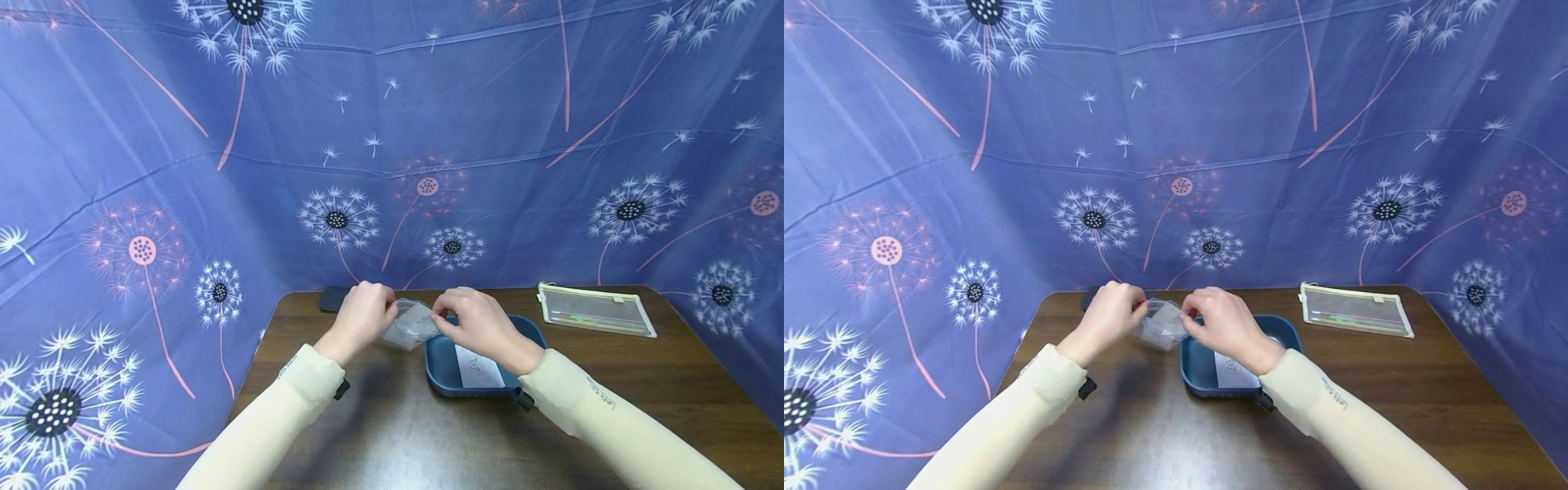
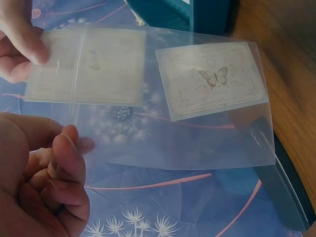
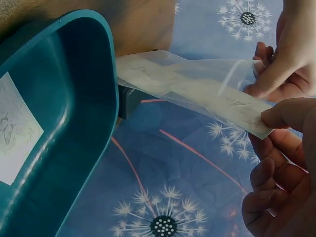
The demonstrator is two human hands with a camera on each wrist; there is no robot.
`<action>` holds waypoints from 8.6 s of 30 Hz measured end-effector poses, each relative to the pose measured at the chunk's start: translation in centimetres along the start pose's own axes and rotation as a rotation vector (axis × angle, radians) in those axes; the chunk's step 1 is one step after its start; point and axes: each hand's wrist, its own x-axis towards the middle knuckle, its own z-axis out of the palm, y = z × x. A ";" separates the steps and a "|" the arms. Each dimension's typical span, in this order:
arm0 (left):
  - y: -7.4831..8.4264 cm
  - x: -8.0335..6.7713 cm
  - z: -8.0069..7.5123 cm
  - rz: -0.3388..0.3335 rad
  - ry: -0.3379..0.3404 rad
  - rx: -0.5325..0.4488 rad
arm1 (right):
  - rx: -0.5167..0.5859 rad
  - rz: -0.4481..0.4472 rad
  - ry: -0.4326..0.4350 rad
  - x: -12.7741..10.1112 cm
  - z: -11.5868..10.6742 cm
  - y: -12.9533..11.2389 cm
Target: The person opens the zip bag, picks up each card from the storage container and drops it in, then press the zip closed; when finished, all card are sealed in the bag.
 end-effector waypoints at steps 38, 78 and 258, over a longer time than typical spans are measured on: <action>1.4 0.5 -0.8 0.060 0.013 0.001 | -0.062 -0.100 -0.268 3.9 2.7 0.1; 0.8 0.6 -0.9 0.058 0.028 0.042 | -0.160 -0.182 -0.098 3.6 4.1 0.4; -0.1 0.2 -0.3 0.009 -0.031 0.010 | 0.040 -0.018 -0.144 1.7 1.7 0.5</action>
